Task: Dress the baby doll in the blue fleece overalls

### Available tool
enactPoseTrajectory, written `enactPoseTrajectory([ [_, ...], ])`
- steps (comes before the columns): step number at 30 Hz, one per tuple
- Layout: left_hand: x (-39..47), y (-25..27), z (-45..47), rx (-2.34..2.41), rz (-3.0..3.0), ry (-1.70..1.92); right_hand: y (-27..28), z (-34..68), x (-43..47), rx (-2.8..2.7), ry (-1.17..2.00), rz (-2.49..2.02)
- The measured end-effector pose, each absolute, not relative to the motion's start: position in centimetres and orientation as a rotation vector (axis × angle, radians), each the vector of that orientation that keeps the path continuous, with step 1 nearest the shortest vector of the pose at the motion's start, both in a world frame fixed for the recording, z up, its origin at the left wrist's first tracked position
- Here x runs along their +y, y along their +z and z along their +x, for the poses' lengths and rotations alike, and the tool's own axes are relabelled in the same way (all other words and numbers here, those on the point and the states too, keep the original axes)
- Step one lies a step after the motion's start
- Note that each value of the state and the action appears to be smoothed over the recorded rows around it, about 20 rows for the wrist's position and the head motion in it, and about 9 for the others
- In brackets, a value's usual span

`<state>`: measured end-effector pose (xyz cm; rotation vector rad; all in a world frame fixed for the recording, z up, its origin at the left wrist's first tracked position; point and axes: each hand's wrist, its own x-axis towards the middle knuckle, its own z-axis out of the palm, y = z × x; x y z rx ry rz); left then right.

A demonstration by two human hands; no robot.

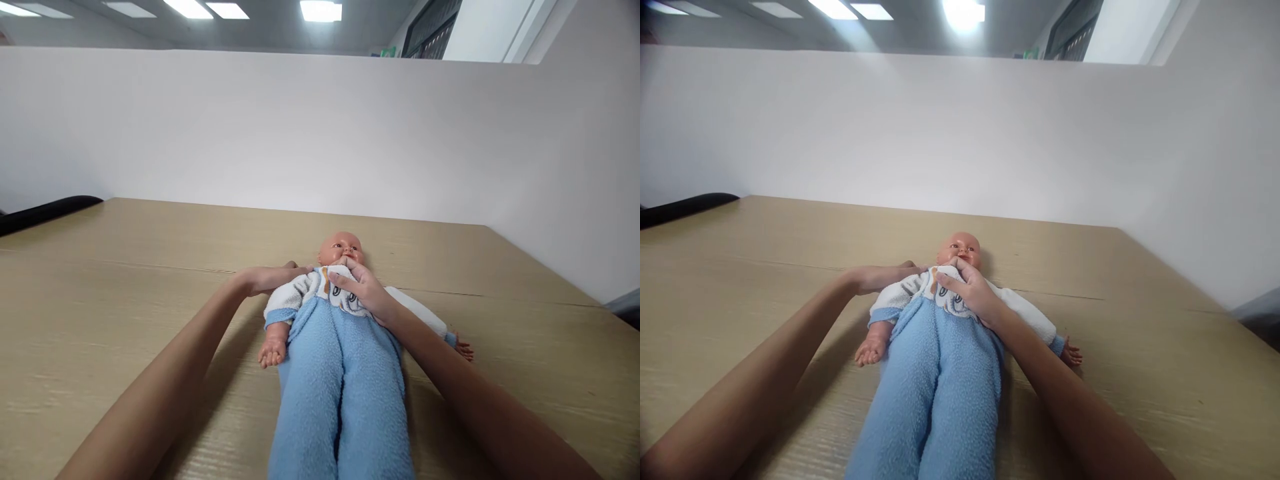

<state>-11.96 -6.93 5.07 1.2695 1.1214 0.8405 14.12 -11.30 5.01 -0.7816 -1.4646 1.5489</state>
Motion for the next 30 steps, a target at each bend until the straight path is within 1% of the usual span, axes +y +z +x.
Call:
enactPoseTrajectory([
  [2, -7.4, 6.1, -12.4, 1.202, 1.338, 0.524, 5.0, 14.1, -11.3, -1.465, 1.551, -0.777],
  [3, -7.6, 6.6, -12.6, 1.22, 1.372, 0.434, 5.0, 14.1, -11.2, -1.466, 1.552, -0.775],
  [6, -8.2, 7.6, -12.8, 1.19, 1.452, 0.42, 4.9, 14.2, -11.2, -1.463, 1.551, -0.782],
  [10, -8.3, 7.8, -12.6, 1.143, 1.502, 0.39, 5.1, 14.0, -11.3, -1.465, 1.533, -0.817],
  [14, -8.1, 8.0, -12.6, 1.201, 1.633, 0.298, 5.9, 14.0, -11.1, -1.482, 1.53, -0.85],
  [17, -8.0, 8.9, -12.7, 1.26, 1.776, 0.142, 7.0, 15.1, -10.9, -1.644, 1.408, -0.942],
  [20, -8.0, 9.8, -12.9, 1.301, 1.889, -0.035, 8.4, 17.0, -10.8, -1.927, 1.185, -1.15],
  [21, -8.0, 10.0, -12.9, 1.301, 1.915, -0.06, 8.9, 17.7, -10.8, -2.0, 1.155, -1.226],
  [25, -8.0, 10.0, -13.1, 1.277, 1.97, -0.051, 10.9, 19.6, -11.5, -2.19, 1.191, -1.456],
  [30, -8.3, 10.1, -12.9, 1.378, 1.983, -0.066, 11.6, 20.2, -11.7, -2.258, 1.095, -1.536],
])
